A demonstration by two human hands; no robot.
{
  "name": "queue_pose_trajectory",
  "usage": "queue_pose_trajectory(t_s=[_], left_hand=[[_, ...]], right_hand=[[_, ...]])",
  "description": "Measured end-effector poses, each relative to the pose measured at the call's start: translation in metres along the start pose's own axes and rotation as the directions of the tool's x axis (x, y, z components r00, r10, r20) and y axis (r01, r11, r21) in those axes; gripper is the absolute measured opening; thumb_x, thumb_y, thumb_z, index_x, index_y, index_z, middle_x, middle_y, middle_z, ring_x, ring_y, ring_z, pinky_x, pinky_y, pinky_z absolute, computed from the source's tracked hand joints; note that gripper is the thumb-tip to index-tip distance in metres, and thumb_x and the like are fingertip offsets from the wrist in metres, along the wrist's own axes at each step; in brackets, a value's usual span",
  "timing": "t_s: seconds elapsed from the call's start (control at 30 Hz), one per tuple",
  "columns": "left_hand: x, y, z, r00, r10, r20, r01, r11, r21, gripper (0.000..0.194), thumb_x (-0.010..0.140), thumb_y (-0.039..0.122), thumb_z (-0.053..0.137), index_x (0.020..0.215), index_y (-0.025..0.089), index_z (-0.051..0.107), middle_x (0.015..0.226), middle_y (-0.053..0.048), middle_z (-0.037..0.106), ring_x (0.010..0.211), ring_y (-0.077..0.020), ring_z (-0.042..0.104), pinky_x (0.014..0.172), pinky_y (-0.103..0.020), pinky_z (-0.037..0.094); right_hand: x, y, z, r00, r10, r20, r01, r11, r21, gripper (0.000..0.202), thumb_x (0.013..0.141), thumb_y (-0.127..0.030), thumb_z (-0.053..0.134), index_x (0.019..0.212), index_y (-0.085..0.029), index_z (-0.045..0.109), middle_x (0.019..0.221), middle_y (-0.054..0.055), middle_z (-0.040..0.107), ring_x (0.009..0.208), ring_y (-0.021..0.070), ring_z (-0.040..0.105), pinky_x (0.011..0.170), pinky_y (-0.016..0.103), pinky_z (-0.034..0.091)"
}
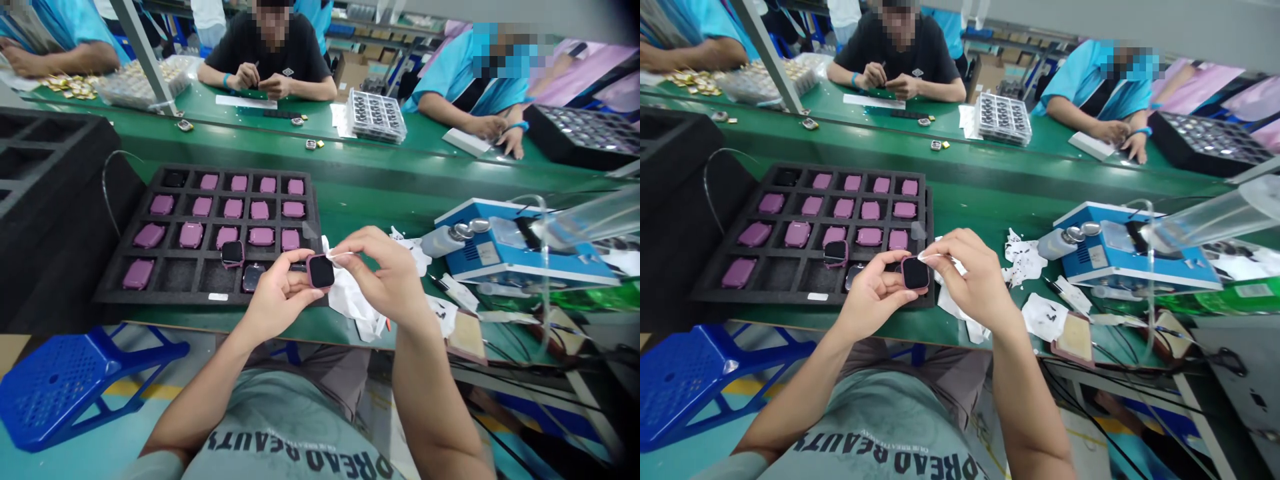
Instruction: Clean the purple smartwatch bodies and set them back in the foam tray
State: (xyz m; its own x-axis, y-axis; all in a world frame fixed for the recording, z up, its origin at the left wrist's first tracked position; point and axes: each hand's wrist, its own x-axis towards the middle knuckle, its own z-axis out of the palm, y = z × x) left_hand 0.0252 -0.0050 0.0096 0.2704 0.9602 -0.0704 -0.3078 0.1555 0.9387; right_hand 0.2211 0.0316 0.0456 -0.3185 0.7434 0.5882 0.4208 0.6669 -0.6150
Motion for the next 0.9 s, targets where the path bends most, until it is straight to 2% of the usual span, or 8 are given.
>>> queue_pose_trajectory(t_s=[0.07,0.17,0.33,0.43,0.53,0.7,0.9], left_hand=[[-0.001,-0.001,0.0,1.0,0.012,-0.005,-0.012,1.0,-0.006,0.058,0.078,0.017,0.083,0.127,0.019,0.052,0.093,-0.003,0.084,0.095,-0.024,0.083,0.093,-0.034,0.064],[-0.001,-0.003,-0.001,0.999,0.029,-0.03,-0.03,0.999,-0.013,0.058,0.078,0.018,0.083,0.127,0.02,0.052,0.091,-0.002,0.083,0.093,-0.0226,0.083,0.093,-0.034,0.064],[0.0,-0.003,0.0,0.999,0.027,-0.034,-0.028,1.0,-0.01,0.06,0.077,0.019,0.084,0.128,0.019,0.052,0.09,-0.004,0.083,0.09,-0.023,0.083,0.086,-0.03,0.064],[0.001,-0.001,0.0,0.999,0.014,-0.028,-0.015,0.999,-0.041,0.061,0.077,0.02,0.085,0.127,0.02,0.051,0.094,-0.004,0.083,0.095,-0.025,0.083,0.091,-0.033,0.064],[0.001,0.0,0.0,1.0,0.004,-0.021,-0.004,0.999,-0.043,0.063,0.076,0.02,0.087,0.127,0.02,0.051,0.097,-0.005,0.083,0.095,-0.0257,0.083,0.093,-0.035,0.064],[0.0,0.001,0.001,0.999,0.003,-0.033,-0.005,0.999,-0.04,0.062,0.074,0.019,0.087,0.126,0.02,0.053,0.09,-0.003,0.082,0.09,-0.0229,0.082,0.09,-0.033,0.064],[0.001,0.001,0.001,1.0,-0.023,-0.007,0.023,1.0,0.021,0.065,0.073,0.025,0.091,0.126,0.019,0.054,0.074,0.002,0.077,0.071,-0.0188,0.078,0.071,-0.028,0.061]], right_hand=[[0.003,-0.001,0.007,0.999,-0.017,0.037,0.017,1.0,-0.003,0.011,0.099,-0.015,0.066,0.094,-0.024,0.071,0.089,0.002,0.073,0.086,0.0186,0.066,0.079,0.035,0.052],[-0.008,-0.003,0.011,0.998,-0.046,0.042,0.046,0.999,0.005,0.013,0.098,-0.012,0.065,0.094,-0.023,0.071,0.088,0.002,0.072,0.085,0.0181,0.065,0.077,0.034,0.052],[-0.036,-0.005,0.0,0.996,-0.005,0.094,0.004,1.0,0.003,0.013,0.097,-0.012,0.069,0.093,-0.024,0.071,0.085,0.001,0.072,0.081,0.0165,0.064,0.074,0.032,0.05],[-0.037,-0.005,-0.005,0.999,0.047,0.02,-0.047,0.999,0.015,0.012,0.097,-0.014,0.069,0.093,-0.024,0.071,0.086,0.001,0.072,0.081,0.0169,0.065,0.073,0.032,0.051],[-0.029,-0.005,-0.004,0.998,0.05,-0.05,-0.048,0.999,0.024,0.011,0.097,-0.014,0.07,0.094,-0.025,0.071,0.087,0.001,0.073,0.083,0.0176,0.066,0.073,0.033,0.05],[-0.018,-0.005,0.001,0.998,-0.027,0.061,0.025,0.999,0.035,0.012,0.095,-0.014,0.071,0.094,-0.026,0.072,0.085,0.001,0.071,0.083,0.0187,0.064,0.076,0.036,0.05],[-0.012,-0.015,0.005,0.987,-0.051,0.155,0.053,0.999,-0.009,0.014,0.097,-0.015,0.068,0.092,-0.027,0.073,0.085,0.003,0.072,0.087,0.0215,0.061,0.078,0.041,0.05]])
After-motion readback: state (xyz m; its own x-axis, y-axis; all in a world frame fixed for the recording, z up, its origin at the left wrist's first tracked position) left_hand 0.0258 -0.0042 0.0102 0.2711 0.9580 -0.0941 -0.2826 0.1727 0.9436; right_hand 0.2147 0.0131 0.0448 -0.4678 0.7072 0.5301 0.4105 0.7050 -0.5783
